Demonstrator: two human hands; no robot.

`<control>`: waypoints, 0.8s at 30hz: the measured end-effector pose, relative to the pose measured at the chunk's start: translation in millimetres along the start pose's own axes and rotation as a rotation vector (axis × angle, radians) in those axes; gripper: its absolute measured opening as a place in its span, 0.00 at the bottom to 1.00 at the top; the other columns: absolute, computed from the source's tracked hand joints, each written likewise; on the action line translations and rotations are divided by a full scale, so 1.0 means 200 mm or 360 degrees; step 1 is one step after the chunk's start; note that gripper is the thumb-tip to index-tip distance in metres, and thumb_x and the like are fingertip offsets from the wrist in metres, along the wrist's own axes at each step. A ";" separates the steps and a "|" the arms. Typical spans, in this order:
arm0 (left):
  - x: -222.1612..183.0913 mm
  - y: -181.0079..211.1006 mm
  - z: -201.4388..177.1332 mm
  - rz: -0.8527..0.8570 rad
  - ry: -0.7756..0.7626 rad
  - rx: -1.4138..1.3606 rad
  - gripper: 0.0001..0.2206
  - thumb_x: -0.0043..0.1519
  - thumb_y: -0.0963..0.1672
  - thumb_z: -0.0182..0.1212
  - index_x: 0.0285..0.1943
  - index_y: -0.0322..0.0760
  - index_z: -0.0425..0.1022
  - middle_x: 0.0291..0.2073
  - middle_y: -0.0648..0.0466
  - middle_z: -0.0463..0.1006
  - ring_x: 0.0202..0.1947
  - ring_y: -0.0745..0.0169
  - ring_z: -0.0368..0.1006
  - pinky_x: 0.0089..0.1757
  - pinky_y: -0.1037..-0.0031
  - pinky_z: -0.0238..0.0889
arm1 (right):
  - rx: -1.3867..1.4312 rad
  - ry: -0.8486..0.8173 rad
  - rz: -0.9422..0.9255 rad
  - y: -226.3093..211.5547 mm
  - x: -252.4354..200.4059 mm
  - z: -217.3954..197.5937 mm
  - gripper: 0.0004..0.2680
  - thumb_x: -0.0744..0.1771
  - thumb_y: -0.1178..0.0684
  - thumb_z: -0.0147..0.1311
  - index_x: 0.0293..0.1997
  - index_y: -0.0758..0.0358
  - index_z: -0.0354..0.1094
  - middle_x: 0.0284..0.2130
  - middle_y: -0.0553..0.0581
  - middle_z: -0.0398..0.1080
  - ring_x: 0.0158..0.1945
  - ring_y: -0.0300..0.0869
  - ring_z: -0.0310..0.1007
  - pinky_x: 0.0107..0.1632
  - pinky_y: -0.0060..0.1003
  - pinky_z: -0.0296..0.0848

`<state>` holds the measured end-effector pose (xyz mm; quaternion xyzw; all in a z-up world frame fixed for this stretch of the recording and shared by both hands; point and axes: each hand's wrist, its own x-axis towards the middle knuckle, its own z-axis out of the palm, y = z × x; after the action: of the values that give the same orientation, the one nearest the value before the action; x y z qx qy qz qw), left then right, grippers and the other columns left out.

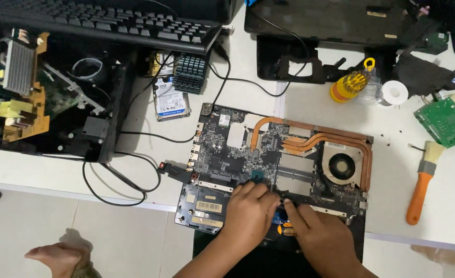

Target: Removing a motherboard from a laptop chassis by unscrewing it and disconnecting internal cables.

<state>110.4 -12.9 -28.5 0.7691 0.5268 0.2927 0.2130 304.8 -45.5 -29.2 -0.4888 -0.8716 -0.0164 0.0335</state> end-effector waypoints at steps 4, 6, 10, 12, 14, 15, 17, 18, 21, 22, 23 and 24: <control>0.01 0.01 -0.01 0.0022 0.0042 0.0023 0.03 0.57 0.39 0.65 0.38 0.35 0.80 0.31 0.52 0.73 0.30 0.56 0.68 0.37 0.69 0.61 | 0.0051 -0.0038 0.0019 0.00 0.06 -0.10 0.19 0.61 0.54 0.57 0.60 0.56 0.68 0.58 0.52 0.72 0.39 0.42 0.80 0.37 0.35 0.75; 0.01 0.01 -0.01 -0.0017 0.0044 -0.0031 0.03 0.56 0.38 0.64 0.36 0.33 0.81 0.31 0.51 0.73 0.29 0.56 0.68 0.37 0.69 0.61 | 0.0184 -0.0010 -0.0007 0.01 0.06 -0.11 0.17 0.59 0.56 0.57 0.54 0.55 0.70 0.52 0.51 0.73 0.43 0.42 0.78 0.38 0.35 0.75; 0.01 0.00 0.00 -0.0010 0.0052 -0.0014 0.02 0.56 0.38 0.64 0.35 0.34 0.80 0.30 0.52 0.74 0.29 0.56 0.69 0.37 0.69 0.61 | 0.0243 -0.0075 -0.0034 0.04 0.04 -0.05 0.19 0.59 0.55 0.59 0.55 0.54 0.70 0.61 0.53 0.68 0.40 0.43 0.77 0.36 0.36 0.77; 0.00 -0.01 0.01 -0.0010 0.0065 -0.0012 0.01 0.56 0.38 0.65 0.35 0.35 0.80 0.30 0.53 0.72 0.29 0.57 0.67 0.37 0.69 0.60 | 0.0240 -0.0026 -0.0063 0.04 0.04 -0.05 0.14 0.59 0.55 0.58 0.49 0.54 0.72 0.51 0.50 0.71 0.27 0.40 0.75 0.30 0.37 0.73; -0.01 -0.01 0.02 0.0004 0.0074 0.0018 0.02 0.56 0.38 0.65 0.35 0.36 0.78 0.30 0.53 0.71 0.29 0.56 0.67 0.38 0.69 0.60 | 0.0240 -0.0001 -0.0071 0.03 0.00 -0.01 0.16 0.58 0.56 0.58 0.49 0.52 0.72 0.45 0.49 0.70 0.24 0.41 0.73 0.28 0.37 0.72; -0.01 -0.01 0.02 0.0022 0.0084 0.0048 0.03 0.55 0.39 0.65 0.35 0.37 0.76 0.30 0.53 0.71 0.30 0.55 0.67 0.39 0.69 0.60 | 0.0238 0.0028 -0.0078 0.03 -0.03 0.01 0.17 0.57 0.56 0.59 0.50 0.51 0.72 0.40 0.48 0.70 0.22 0.42 0.72 0.25 0.37 0.71; 0.00 0.00 0.02 0.0010 0.0088 0.0033 0.02 0.56 0.38 0.64 0.34 0.36 0.77 0.30 0.52 0.72 0.30 0.55 0.68 0.38 0.69 0.61 | 0.0211 -0.0067 -0.0055 0.04 -0.02 0.03 0.21 0.56 0.55 0.60 0.55 0.51 0.69 0.39 0.48 0.69 0.22 0.41 0.73 0.24 0.37 0.72; 0.00 0.01 0.01 -0.0007 0.0093 0.0020 0.01 0.57 0.38 0.64 0.34 0.35 0.77 0.30 0.52 0.73 0.29 0.56 0.68 0.38 0.69 0.61 | 0.0187 -0.0163 -0.0035 0.04 -0.02 0.04 0.25 0.55 0.54 0.61 0.59 0.52 0.67 0.39 0.48 0.68 0.22 0.41 0.74 0.23 0.37 0.73; 0.01 0.00 0.01 0.0015 0.0084 0.0052 0.02 0.55 0.38 0.64 0.34 0.35 0.78 0.30 0.52 0.73 0.29 0.57 0.68 0.37 0.70 0.60 | 0.0203 -0.0207 -0.0004 0.08 0.01 0.08 0.24 0.56 0.53 0.61 0.59 0.54 0.67 0.41 0.50 0.68 0.23 0.41 0.75 0.25 0.36 0.72; 0.00 0.00 0.01 0.0014 0.0085 0.0054 0.02 0.55 0.38 0.64 0.34 0.35 0.78 0.30 0.52 0.73 0.29 0.57 0.68 0.37 0.70 0.60 | 0.0205 -0.0206 -0.0006 0.10 0.02 0.08 0.24 0.56 0.53 0.61 0.59 0.54 0.67 0.41 0.50 0.68 0.23 0.41 0.75 0.25 0.36 0.72; 0.00 0.00 0.01 0.0013 0.0076 0.0050 0.02 0.55 0.38 0.64 0.34 0.34 0.77 0.30 0.51 0.73 0.29 0.56 0.68 0.38 0.69 0.61 | 0.0264 -0.0252 0.0022 0.11 0.03 0.08 0.23 0.56 0.52 0.62 0.57 0.50 0.68 0.42 0.48 0.68 0.27 0.42 0.76 0.29 0.37 0.74; 0.01 0.00 0.01 0.0014 0.0068 0.0044 0.02 0.55 0.38 0.64 0.34 0.34 0.77 0.30 0.51 0.72 0.30 0.54 0.68 0.38 0.68 0.61 | 0.0321 -0.0298 0.0052 0.13 0.04 0.08 0.22 0.56 0.52 0.64 0.54 0.46 0.69 0.43 0.45 0.68 0.31 0.43 0.78 0.32 0.38 0.76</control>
<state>112.7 -12.1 -29.0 0.7678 0.5318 0.3027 0.1898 321.7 -24.7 -44.2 -0.4966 -0.8600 0.1175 0.0013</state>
